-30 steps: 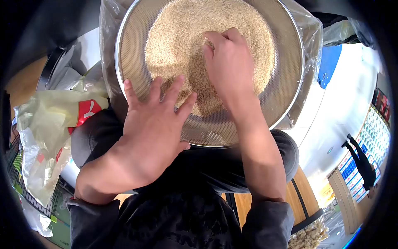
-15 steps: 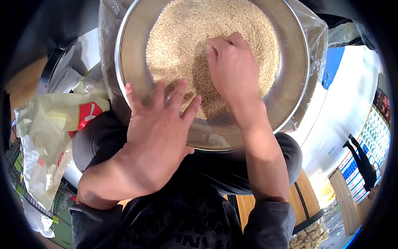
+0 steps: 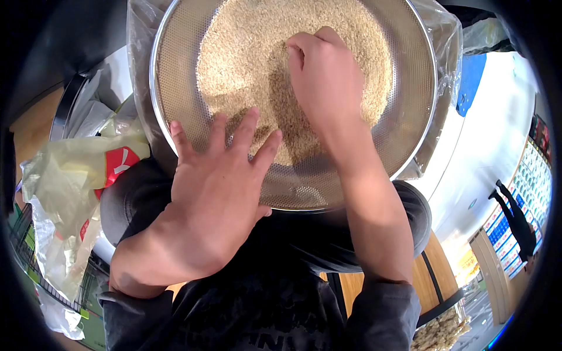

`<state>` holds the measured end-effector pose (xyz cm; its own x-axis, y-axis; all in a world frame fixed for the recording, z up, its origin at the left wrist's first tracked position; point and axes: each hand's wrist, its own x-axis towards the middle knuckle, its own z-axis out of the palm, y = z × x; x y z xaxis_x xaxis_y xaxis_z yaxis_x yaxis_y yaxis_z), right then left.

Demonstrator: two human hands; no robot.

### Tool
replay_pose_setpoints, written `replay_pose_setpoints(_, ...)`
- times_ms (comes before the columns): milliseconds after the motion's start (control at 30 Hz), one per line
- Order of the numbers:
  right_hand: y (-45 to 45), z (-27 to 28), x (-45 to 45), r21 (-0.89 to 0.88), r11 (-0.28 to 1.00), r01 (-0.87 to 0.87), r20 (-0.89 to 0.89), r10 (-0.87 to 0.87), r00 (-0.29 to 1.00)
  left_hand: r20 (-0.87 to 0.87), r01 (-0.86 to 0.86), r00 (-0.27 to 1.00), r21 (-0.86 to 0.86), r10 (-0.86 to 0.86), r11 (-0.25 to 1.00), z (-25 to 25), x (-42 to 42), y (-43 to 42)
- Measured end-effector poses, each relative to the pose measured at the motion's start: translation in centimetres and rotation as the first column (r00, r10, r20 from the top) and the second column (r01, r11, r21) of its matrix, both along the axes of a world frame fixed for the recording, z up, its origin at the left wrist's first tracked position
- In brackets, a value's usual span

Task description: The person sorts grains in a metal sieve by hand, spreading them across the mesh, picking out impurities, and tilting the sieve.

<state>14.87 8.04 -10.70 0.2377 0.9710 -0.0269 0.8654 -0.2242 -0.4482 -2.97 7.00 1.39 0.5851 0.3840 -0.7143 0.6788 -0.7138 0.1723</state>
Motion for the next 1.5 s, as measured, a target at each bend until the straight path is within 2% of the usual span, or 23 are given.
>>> replay_pose_setpoints(67, 0.4, -1.0, 0.4, 0.027, 1.0, -0.015, 0.022, 0.014, 1.0, -0.002, -0.002, 1.0, -0.002, 0.002, 1.0, 0.3, 0.2, 0.3)
replay_pose_setpoints(133, 0.6, -1.3, 0.3, 0.053, 0.998, -0.037, 0.042, 0.034, 0.999, -0.099, 0.002, 0.995, -0.108, -0.013, 0.994, 0.6, 0.7, 0.7)
replay_pose_setpoints(200, 1.0, -0.9, 0.1, -0.025, 1.0, 0.018, 0.03, -0.017, 0.999, -0.101, 0.01, 0.995, -0.102, -0.021, 0.995, 0.6, 0.6, 0.6)
replay_pose_setpoints(367, 1.5, -0.8, -0.3, -0.058, 0.998, 0.028, 0.051, -0.025, 0.998, -0.128, 0.025, 0.991, -0.095, -0.037, 0.995, 0.5, 0.8, 0.7)
replay_pose_setpoints(633, 1.4, -1.0, -0.1, -0.075, 0.997, 0.031, 0.099, -0.023, 0.995, -0.127, 0.044, 0.99, -0.095, -0.056, 0.994, 0.6, 0.9, 0.7)
replay_pose_setpoints(700, 1.2, -1.6, 0.1, 0.018, 1.0, -0.016, 0.143, 0.014, 0.99, -0.123, 0.038, 0.991, -0.103, -0.051, 0.994, 0.7, 0.9, 0.9)
replay_pose_setpoints(800, 1.2, -1.4, 0.1, 0.022, 0.999, -0.033, 0.143, 0.029, 0.989, -0.122, 0.043, 0.991, -0.099, -0.055, 0.994, 0.7, 0.9, 0.8)
replay_pose_setpoints(900, 1.3, -1.0, -0.1, -0.042, 0.999, -0.003, 0.106, 0.008, 0.994, -0.124, 0.066, 0.989, -0.081, -0.075, 0.995, 0.6, 0.8, 0.7)
replay_pose_setpoints(1167, 1.4, -1.0, -0.2, -0.018, 1.0, -0.019, 0.13, 0.021, 0.991, -0.104, 0.015, 0.994, -0.098, -0.026, 0.995, 0.6, 0.9, 0.7)
replay_pose_setpoints(1367, 1.3, -1.0, -0.3, -0.016, 1.0, -0.027, 0.14, 0.029, 0.99, -0.111, 0.049, 0.992, -0.074, -0.057, 0.996, 0.4, 0.7, 0.3)
replay_pose_setpoints(1467, 1.3, -1.0, -0.4, -0.024, 0.999, -0.021, 0.145, 0.024, 0.989, -0.011, -0.006, 1.0, 0.044, 0.007, 0.999, 0.4, 0.5, 0.2)
replay_pose_setpoints(1500, 1.3, -1.0, -0.5, -0.029, 0.999, -0.018, 0.153, 0.023, 0.988, -0.062, 0.028, 0.998, -0.012, -0.029, 1.0, 0.5, 0.7, 0.4)
